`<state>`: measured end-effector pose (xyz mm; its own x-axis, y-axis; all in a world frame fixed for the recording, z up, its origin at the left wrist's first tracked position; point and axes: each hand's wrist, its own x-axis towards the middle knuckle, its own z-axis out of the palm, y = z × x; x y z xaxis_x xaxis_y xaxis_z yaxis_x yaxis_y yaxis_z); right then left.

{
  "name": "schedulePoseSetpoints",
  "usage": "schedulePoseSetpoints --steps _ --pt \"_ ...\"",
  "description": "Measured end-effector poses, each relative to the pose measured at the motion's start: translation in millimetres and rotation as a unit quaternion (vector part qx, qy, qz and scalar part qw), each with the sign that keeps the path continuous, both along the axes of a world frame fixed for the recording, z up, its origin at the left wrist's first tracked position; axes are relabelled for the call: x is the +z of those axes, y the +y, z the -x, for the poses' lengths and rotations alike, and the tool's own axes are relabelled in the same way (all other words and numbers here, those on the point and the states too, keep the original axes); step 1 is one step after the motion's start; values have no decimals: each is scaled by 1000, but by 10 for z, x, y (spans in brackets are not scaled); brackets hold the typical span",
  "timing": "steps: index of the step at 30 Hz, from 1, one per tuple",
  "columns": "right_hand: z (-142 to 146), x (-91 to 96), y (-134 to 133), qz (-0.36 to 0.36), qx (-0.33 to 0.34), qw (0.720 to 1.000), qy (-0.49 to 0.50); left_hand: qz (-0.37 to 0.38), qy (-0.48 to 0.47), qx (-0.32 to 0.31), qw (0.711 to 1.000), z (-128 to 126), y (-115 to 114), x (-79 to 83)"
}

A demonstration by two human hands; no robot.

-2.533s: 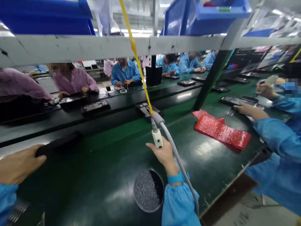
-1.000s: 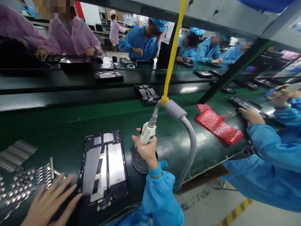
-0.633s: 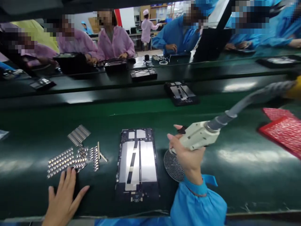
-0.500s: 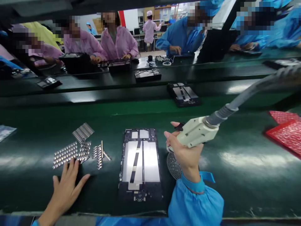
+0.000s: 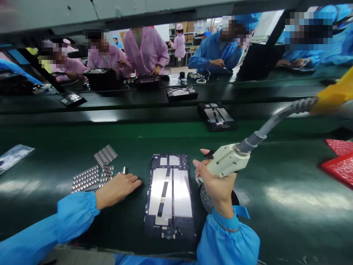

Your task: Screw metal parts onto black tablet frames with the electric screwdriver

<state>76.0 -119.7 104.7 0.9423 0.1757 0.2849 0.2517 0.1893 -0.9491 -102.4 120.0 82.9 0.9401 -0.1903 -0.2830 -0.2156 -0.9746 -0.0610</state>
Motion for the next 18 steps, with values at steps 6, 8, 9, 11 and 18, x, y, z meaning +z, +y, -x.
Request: schedulePoseSetpoints --steps 6,8,9,11,18 --pt "-8 -31 -39 10 19 1000 -8 43 -158 -50 985 236 107 -164" --pt "-6 -30 -38 10 21 1000 -11 71 -200 -23 977 316 159 -227" --pt "-4 -28 -37 9 22 1000 -11 82 -204 -1 976 338 180 -247" --pt "1 -24 -32 9 25 1000 -10 100 -185 55 976 337 200 -263" --pt "17 -12 -23 9 7 1000 -12 35 -33 43 998 -66 60 -128"
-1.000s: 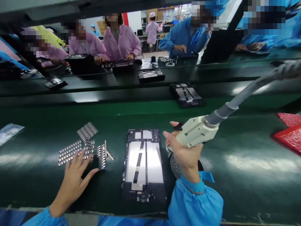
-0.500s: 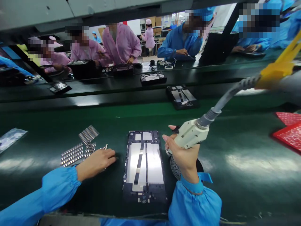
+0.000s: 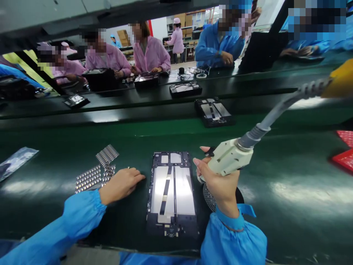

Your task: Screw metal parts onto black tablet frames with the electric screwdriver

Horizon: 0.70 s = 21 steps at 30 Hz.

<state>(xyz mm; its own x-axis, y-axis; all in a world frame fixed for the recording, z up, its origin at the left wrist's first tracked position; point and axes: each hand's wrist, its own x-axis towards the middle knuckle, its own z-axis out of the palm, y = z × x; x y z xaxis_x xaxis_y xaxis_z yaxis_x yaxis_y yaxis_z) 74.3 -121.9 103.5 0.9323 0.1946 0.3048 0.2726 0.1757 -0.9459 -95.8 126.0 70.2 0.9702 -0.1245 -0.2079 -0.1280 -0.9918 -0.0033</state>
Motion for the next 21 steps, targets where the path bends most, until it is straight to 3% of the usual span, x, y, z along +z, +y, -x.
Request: schedulePoseSetpoints --steps 3,6,12,14,16,21 --pt "-1 4 -5 6 -8 1000 -7 -50 19 -42 998 -142 -32 36" --pt "-8 2 -21 6 -6 1000 -10 -63 -4 -92 994 -124 -66 -1" --pt "13 11 -50 16 3 1000 -9 -16 -78 -142 987 336 -157 -192" --pt "31 23 -54 22 -1 1000 -14 41 -105 -105 988 464 -124 -211" --pt "46 33 -56 19 2 1000 -12 107 -113 -21 988 480 -64 -189" --pt "55 25 -60 11 22 1000 -5 235 -36 189 953 41 24 -91"
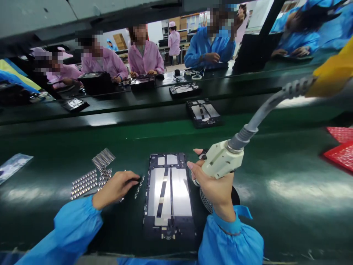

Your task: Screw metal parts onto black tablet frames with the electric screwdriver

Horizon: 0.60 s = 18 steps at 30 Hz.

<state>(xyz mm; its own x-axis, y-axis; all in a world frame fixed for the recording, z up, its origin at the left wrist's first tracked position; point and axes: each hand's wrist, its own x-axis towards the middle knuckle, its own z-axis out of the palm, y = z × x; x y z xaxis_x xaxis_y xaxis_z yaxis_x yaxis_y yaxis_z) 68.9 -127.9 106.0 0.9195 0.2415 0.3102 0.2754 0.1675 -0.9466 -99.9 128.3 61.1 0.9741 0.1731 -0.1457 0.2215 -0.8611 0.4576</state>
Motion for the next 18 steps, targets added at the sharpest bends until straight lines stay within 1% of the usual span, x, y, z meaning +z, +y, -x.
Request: schedulePoseSetpoints --steps 3,5,9,15,18 --pt "-10 -14 -1 1 2 1000 5 28 88 81 992 -302 -3 -6" --pt "-17 -21 -3 2 -3 1000 4 28 119 107 987 -413 -3 -29" --pt "-20 -23 -12 7 -5 1000 0 41 133 93 986 -451 -18 -44" --pt "-2 14 -26 10 12 1000 11 5 119 92 989 -366 -102 0" --pt "5 22 -35 10 11 1000 4 11 110 84 990 -315 -121 12"
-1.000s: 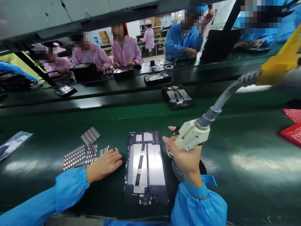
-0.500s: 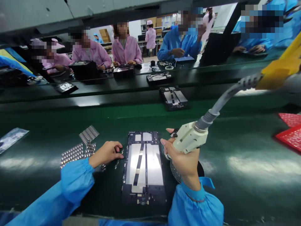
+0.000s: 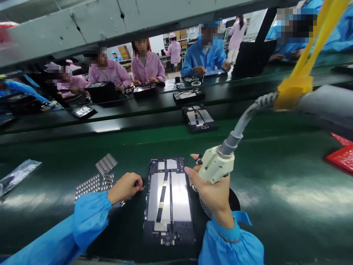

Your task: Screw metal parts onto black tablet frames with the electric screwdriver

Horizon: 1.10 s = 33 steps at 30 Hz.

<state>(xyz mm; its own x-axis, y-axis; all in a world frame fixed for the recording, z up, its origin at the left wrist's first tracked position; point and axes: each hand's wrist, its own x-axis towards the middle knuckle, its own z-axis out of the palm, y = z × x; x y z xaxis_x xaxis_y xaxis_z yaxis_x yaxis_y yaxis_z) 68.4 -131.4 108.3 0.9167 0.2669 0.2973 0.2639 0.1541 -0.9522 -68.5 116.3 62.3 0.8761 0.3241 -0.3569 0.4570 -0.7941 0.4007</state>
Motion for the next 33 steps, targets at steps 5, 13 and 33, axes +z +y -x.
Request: schedulePoseSetpoints --steps 5,13,33 --pt "3 -14 -13 -9 7 1000 6 98 -10 18 995 73 39 -45" --pt "62 -4 117 -30 47 998 16 280 -45 149 947 93 172 -230" --pt "363 -126 1191 43 125 991 34 -22 -188 -11 982 255 107 -237"
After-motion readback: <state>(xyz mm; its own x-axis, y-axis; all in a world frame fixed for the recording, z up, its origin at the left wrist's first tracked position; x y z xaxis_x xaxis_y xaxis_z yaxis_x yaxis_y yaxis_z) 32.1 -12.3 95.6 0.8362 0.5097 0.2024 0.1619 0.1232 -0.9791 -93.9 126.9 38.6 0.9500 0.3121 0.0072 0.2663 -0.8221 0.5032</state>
